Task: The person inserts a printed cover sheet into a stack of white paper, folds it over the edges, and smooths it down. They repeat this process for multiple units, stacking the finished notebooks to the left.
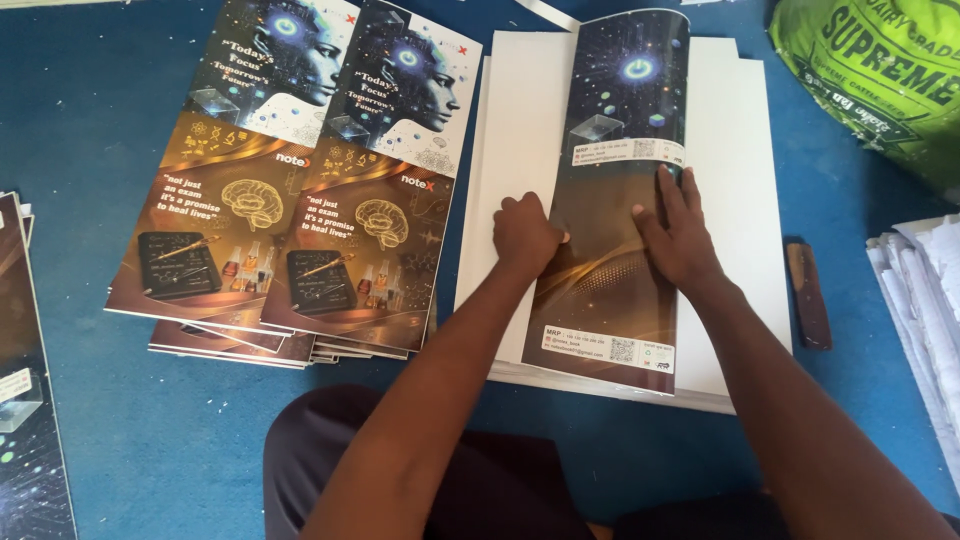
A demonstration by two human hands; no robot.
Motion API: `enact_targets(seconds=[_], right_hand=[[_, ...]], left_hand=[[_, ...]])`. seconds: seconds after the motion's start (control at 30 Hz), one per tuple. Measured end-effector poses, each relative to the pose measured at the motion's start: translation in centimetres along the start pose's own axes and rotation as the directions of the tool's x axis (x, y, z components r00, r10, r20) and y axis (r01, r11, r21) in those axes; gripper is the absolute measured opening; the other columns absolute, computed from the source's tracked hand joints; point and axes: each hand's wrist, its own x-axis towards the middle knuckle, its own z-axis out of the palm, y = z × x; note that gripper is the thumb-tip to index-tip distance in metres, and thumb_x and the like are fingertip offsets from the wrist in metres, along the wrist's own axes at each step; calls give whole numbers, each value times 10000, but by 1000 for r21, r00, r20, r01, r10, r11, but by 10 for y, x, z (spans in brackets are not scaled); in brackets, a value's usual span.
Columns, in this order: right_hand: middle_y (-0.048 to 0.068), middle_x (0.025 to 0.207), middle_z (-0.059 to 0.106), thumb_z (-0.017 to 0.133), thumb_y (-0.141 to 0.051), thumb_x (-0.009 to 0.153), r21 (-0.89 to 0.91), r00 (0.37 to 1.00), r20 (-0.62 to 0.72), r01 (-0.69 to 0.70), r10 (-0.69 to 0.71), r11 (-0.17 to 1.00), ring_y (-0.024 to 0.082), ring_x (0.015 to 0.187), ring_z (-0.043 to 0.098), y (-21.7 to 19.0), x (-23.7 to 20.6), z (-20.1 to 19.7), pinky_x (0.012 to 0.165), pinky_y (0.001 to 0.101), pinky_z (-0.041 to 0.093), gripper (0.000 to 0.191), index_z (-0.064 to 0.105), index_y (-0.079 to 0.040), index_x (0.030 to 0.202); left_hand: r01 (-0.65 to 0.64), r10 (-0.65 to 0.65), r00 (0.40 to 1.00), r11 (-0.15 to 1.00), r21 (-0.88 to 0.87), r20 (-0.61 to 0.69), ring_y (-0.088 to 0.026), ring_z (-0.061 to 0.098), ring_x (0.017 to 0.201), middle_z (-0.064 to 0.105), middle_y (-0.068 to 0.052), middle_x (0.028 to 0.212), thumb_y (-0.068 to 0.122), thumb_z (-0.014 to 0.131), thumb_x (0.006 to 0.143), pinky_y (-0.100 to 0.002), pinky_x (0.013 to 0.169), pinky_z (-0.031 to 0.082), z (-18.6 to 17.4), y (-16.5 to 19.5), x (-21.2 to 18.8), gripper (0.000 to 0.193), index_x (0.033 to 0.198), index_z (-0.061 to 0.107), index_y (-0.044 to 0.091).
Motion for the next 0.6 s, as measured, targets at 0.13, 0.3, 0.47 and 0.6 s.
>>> enact_targets(seconds=[0.13, 0.3, 0.47, 0.6], right_hand=[[379, 1656, 94, 565, -391, 1013, -12, 999, 0, 34, -34, 999, 554, 1511, 232, 10, 1, 6, 1190, 523, 330, 751, 296, -32, 1615], [398, 1646, 95, 573, -389, 1010, -77, 999, 2, 49, -49, 996, 581, 1504, 229, 11, 3, 10, 1190, 539, 335, 751, 306, -21, 1608], [371, 1659, 72, 566, -404, 1007, -138, 1000, 26, 6, -3, 990, 564, 1512, 188, 6, 2, 10, 1189, 565, 311, 754, 292, -64, 1622], [346, 1668, 55, 560, -411, 994, -167, 998, 49, -33, 42, 985, 543, 1521, 172, 2, 2, 10, 1170, 568, 323, 760, 278, -87, 1621]], left_hand=[[53, -54, 998, 997, -54, -18, -386, 700, 1003, 679, -218, 1080, 203, 926, 671, -453, 812, 605, 3, 4, 2, 407, 954, 714, 2], [29, -34, 998, 996, -89, -53, -390, 736, 930, 718, -229, 967, 156, 933, 656, -442, 779, 619, 6, 0, 4, 411, 933, 691, -27], [-11, -2, 994, 993, -118, -108, -402, 730, 899, 704, -240, 945, 121, 930, 638, -443, 766, 614, 11, -5, 2, 421, 913, 651, -35], [-29, 12, 992, 991, -127, -128, -405, 726, 888, 694, -240, 934, 96, 911, 642, -445, 757, 612, 15, -8, 2, 400, 897, 632, -35]])
